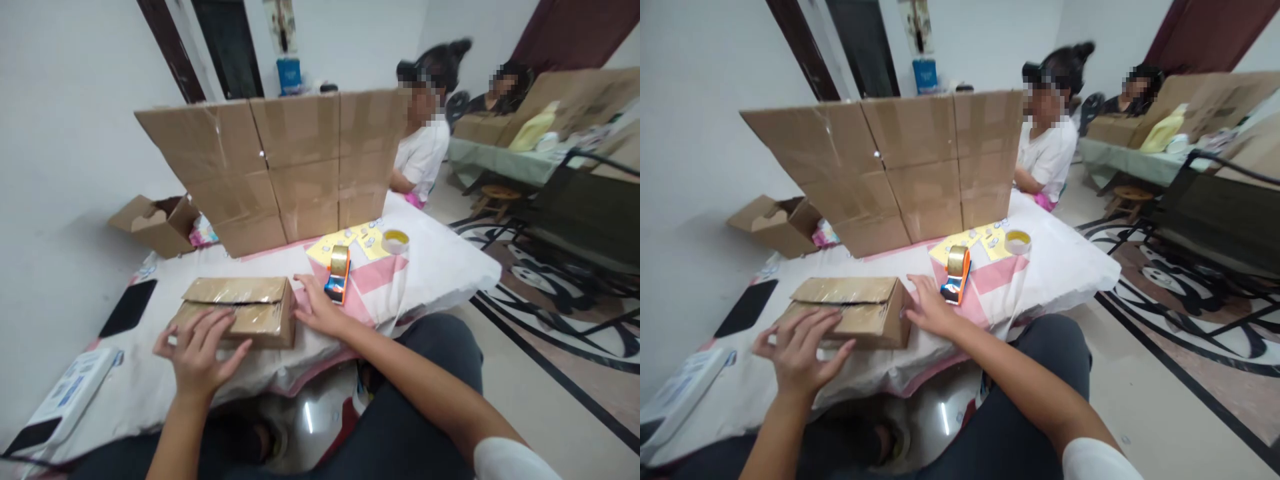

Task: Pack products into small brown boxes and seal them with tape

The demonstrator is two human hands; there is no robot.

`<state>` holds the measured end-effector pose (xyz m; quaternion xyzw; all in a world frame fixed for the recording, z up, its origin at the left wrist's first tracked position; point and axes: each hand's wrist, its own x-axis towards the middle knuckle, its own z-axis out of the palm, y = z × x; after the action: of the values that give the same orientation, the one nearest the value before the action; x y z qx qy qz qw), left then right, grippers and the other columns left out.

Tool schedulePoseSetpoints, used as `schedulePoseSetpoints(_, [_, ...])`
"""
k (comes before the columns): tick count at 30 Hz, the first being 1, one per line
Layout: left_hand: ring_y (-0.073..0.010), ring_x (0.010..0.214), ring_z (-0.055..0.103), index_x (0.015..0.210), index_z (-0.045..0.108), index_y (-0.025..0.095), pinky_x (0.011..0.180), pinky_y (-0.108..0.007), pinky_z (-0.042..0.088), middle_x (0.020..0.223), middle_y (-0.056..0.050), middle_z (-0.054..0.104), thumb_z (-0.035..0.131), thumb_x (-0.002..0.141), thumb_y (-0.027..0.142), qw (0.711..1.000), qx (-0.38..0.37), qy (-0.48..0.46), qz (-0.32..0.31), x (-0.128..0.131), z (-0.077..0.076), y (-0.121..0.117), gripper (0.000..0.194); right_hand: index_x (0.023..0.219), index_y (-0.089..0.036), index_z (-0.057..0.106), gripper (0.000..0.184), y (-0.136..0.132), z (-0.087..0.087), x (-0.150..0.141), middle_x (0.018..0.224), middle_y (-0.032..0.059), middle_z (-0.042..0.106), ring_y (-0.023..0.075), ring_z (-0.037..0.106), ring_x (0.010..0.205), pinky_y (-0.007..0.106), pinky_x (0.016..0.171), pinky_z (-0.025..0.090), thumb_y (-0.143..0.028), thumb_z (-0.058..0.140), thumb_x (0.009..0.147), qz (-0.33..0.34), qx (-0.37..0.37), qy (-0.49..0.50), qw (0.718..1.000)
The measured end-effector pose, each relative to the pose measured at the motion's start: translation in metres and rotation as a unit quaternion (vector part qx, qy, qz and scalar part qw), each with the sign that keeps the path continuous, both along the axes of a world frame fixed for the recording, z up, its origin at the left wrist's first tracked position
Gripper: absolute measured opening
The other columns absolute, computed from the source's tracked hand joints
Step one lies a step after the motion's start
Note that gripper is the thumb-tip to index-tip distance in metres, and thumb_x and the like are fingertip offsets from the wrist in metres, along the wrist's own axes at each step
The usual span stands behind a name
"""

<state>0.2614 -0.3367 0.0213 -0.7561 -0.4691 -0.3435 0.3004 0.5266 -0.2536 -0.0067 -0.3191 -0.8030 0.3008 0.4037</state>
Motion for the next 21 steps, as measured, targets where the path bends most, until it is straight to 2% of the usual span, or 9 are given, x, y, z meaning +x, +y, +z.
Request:
schedulePoseSetpoints(2, [-0.0387, 0.121, 0.055, 0.119, 0.060, 0.025, 0.107, -0.060, 0.028, 0.124, -0.014, 0.067, 0.075, 0.071, 0.055, 1.000, 0.000, -0.014, 0.007, 0.031, -0.007, -0.005, 0.058, 0.150, -0.018, 0.027, 0.085, -0.003, -0.003, -0.004, 0.144, 0.0178, 0.045, 0.0295, 0.043, 0.135, 0.048, 0.113, 0.035, -0.027, 0.075, 0.081, 0.044, -0.039, 0.011, 0.998])
schedulePoseSetpoints(4, [-0.0427, 0.134, 0.043, 0.127, 0.054, 0.024, 0.110, -0.066, 0.027, 0.138, -0.019, 0.054, 0.073, 0.073, 0.056, 0.995, 0.000, -0.080, 0.067, 0.064, -0.017, -0.010, 0.067, 0.147, -0.021, 0.035, 0.080, -0.006, -0.005, -0.008, 0.136, 0.0137, 0.052, 0.0280, 0.049, 0.129, 0.045, 0.109, 0.039, -0.026, 0.077, 0.079, 0.063, -0.065, 0.009, 0.996])
schedulePoseSetpoints(5, [-0.0438, 0.138, 0.039, 0.131, 0.050, 0.023, 0.111, -0.069, 0.026, 0.141, -0.020, 0.051, 0.071, 0.075, 0.055, 0.989, 0.008, -0.115, 0.089, 0.077, -0.022, -0.011, 0.068, 0.142, -0.021, 0.041, 0.075, -0.007, -0.005, -0.010, 0.131, 0.0118, 0.054, 0.0273, 0.052, 0.124, 0.043, 0.106, 0.042, -0.027, 0.079, 0.078, 0.062, -0.070, 0.006, 0.996])
schedulePoseSetpoints(7, [-0.0436, 0.139, 0.039, 0.131, 0.046, 0.022, 0.109, -0.069, 0.031, 0.139, -0.021, 0.050, 0.072, 0.077, 0.049, 0.981, 0.034, -0.164, 0.100, 0.094, -0.030, -0.012, 0.065, 0.131, -0.020, 0.050, 0.067, -0.009, -0.007, -0.013, 0.122, 0.0091, 0.057, 0.0261, 0.055, 0.116, 0.040, 0.100, 0.045, -0.027, 0.082, 0.074, 0.053, -0.070, 0.001, 0.996])
schedulePoseSetpoints(10, [-0.0443, 0.137, 0.042, 0.118, 0.049, 0.021, 0.107, -0.069, 0.038, 0.130, -0.020, 0.054, 0.074, 0.078, 0.043, 0.980, 0.056, -0.178, 0.075, 0.094, -0.038, -0.008, 0.052, 0.117, -0.019, 0.053, 0.058, -0.011, -0.008, -0.016, 0.113, 0.0060, 0.056, 0.0236, 0.057, 0.106, 0.036, 0.089, 0.048, -0.028, 0.085, 0.070, 0.037, -0.073, -0.001, 0.997])
schedulePoseSetpoints(12, [-0.0452, 0.137, 0.042, 0.109, 0.051, 0.021, 0.107, -0.071, 0.038, 0.128, -0.019, 0.054, 0.072, 0.079, 0.040, 0.981, 0.039, -0.181, 0.067, 0.088, -0.038, -0.006, 0.040, 0.111, -0.020, 0.052, 0.055, -0.012, -0.009, -0.017, 0.110, 0.0042, 0.055, 0.0220, 0.056, 0.101, 0.033, 0.083, 0.048, -0.030, 0.086, 0.069, 0.028, -0.083, 0.003, 0.996])
schedulePoseSetpoints(14, [-0.0449, 0.137, 0.042, 0.110, 0.051, 0.022, 0.107, -0.071, 0.039, 0.130, -0.018, 0.053, 0.070, 0.080, 0.036, 0.981, 0.027, -0.185, 0.059, 0.084, -0.036, -0.007, 0.039, 0.106, -0.021, 0.051, 0.054, -0.014, -0.009, -0.017, 0.107, 0.0028, 0.054, 0.0209, 0.055, 0.098, 0.032, 0.079, 0.047, -0.034, 0.087, 0.068, 0.020, -0.091, 0.005, 0.996])
schedulePoseSetpoints(18, [-0.0430, 0.145, 0.032, 0.140, 0.038, 0.025, 0.112, -0.068, 0.038, 0.151, -0.020, 0.035, 0.074, 0.075, 0.028, 0.978, 0.048, -0.189, 0.078, 0.085, -0.035, -0.014, 0.075, 0.102, -0.021, 0.049, 0.054, -0.016, -0.010, -0.019, 0.104, 0.0013, 0.052, 0.0190, 0.052, 0.094, 0.031, 0.079, 0.044, -0.035, 0.088, 0.067, 0.020, -0.080, -0.004, 0.997])
schedulePoseSetpoints(21, [-0.0440, 0.146, 0.030, 0.148, 0.032, 0.025, 0.115, -0.067, 0.037, 0.158, -0.019, 0.024, 0.077, 0.069, 0.023, 0.983, 0.063, -0.154, 0.076, 0.081, -0.040, -0.014, 0.091, 0.102, -0.021, 0.048, 0.060, -0.012, -0.013, -0.021, 0.102, 0.0007, 0.050, 0.0180, 0.051, 0.091, 0.028, 0.076, 0.042, -0.039, 0.091, 0.064, 0.023, -0.067, -0.019, 0.997])
